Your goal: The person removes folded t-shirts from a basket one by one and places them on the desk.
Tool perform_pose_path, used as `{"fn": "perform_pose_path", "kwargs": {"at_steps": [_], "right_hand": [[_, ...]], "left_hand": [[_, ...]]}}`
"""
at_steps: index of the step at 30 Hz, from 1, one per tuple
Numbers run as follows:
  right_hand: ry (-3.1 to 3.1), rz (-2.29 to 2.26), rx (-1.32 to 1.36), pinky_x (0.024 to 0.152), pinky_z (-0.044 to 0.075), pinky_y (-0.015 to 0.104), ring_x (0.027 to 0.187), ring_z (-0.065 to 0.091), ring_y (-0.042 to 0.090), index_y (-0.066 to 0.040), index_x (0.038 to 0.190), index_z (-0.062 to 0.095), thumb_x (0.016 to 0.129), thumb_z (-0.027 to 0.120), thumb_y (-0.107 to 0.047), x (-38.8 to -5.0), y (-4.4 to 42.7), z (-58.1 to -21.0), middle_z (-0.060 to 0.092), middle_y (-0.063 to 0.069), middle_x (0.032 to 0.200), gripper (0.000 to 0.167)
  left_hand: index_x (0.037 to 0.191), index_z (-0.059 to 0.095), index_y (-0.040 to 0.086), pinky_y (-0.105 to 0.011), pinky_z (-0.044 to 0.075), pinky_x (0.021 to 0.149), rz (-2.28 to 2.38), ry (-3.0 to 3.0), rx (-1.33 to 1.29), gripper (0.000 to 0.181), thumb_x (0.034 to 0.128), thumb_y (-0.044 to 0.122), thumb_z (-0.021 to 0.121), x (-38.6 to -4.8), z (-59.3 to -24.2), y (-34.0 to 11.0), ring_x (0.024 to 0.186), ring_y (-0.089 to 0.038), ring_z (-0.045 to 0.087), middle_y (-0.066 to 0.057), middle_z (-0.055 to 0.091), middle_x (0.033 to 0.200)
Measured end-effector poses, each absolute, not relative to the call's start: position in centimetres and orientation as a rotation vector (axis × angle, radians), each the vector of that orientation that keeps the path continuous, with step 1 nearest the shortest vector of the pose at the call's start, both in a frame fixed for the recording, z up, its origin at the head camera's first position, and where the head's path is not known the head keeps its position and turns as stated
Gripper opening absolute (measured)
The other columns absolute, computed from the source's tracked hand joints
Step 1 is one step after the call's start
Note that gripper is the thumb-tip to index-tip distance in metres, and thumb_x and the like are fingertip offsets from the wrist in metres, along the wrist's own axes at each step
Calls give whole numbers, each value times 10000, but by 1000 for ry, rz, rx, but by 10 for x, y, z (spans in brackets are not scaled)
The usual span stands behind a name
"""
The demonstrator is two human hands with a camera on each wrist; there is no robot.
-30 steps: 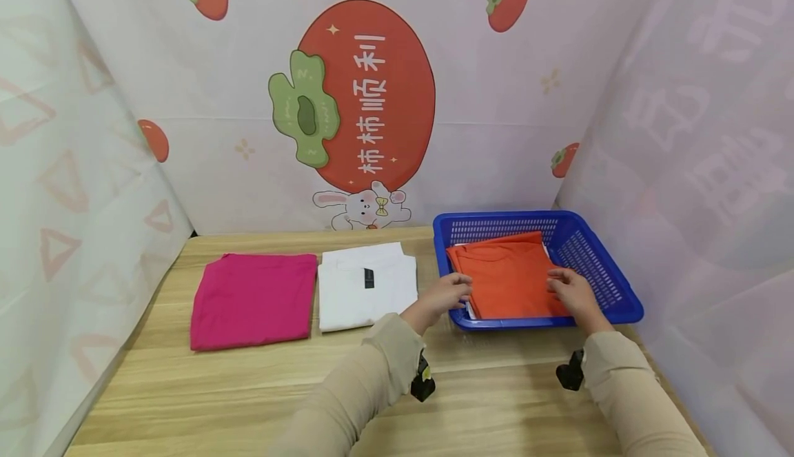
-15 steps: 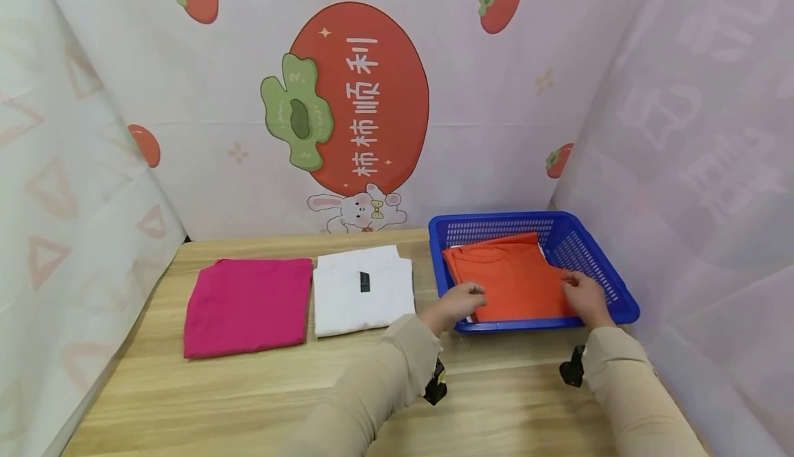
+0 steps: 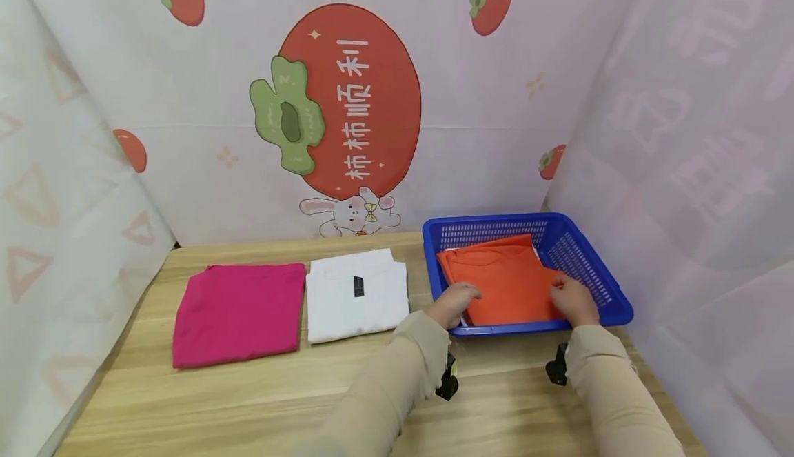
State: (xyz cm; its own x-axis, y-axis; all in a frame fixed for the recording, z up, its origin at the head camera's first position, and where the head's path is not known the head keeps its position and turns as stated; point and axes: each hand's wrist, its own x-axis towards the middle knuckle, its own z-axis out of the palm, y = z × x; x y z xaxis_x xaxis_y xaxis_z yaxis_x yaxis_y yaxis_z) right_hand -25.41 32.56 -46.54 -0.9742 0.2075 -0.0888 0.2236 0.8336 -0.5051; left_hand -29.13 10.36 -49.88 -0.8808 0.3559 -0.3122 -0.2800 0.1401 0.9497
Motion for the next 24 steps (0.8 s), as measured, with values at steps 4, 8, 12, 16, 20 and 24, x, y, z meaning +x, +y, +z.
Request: {"fn": "perform_pose_path", "kwargs": {"at_steps": [4, 8, 12, 16, 20, 24], "right_hand": [[2938, -792, 381, 708, 393, 473, 861, 489, 379, 95, 1122, 472, 819, 367, -178, -254, 324, -462, 463, 306, 1101, 421], [2918, -765, 406, 707, 393, 475, 863, 489, 374, 84, 1140, 460, 824, 369, -194, -256, 323, -460, 456, 301, 1115, 431], [2904, -750, 413, 650, 404, 438, 798, 498, 330, 63, 1133, 471, 829, 364, -198, -257, 321, -458, 488, 272, 1062, 415], [2883, -735, 421, 577, 377, 372, 713, 472, 268, 37, 1060, 502, 826, 369, -200, -258, 320, -458, 509, 189, 900, 358], [2881, -690, 408, 578, 380, 384, 722, 476, 273, 36, 1045, 502, 821, 375, -200, -260, 322, -459, 511, 196, 914, 350], [2872, -694, 411, 513, 334, 334, 631, 438, 234, -2, 886, 502, 816, 369, -201, -263, 321, -459, 469, 136, 751, 249]], "left_hand": [[1018, 539, -29, -426, 341, 878, 1748, 1968, -44, 213, 851, 78, 460, -277, -468, 100, 1072, -288, 410, -110, 497, 1084], [1146, 483, -34, -416, 341, 887, 1739, 1980, -81, 321, 845, 75, 461, -280, -467, 104, 1124, -280, 367, -114, 438, 1202], [1091, 530, 10, -358, 426, 770, 1709, 2103, -75, 301, 804, 103, 519, -293, -486, 112, 987, -207, 457, -58, 495, 1119], [1012, 556, -13, -340, 443, 697, 1671, 2206, -110, 251, 778, 77, 534, -288, -482, 114, 869, -197, 482, -76, 530, 1028], [1035, 547, -36, -353, 437, 725, 1676, 2199, -162, 275, 776, 55, 539, -281, -470, 113, 901, -223, 477, -109, 525, 1059], [1083, 530, -24, -367, 426, 759, 1685, 2176, -155, 317, 781, 70, 546, -294, -488, 117, 959, -236, 465, -106, 507, 1105]]}}
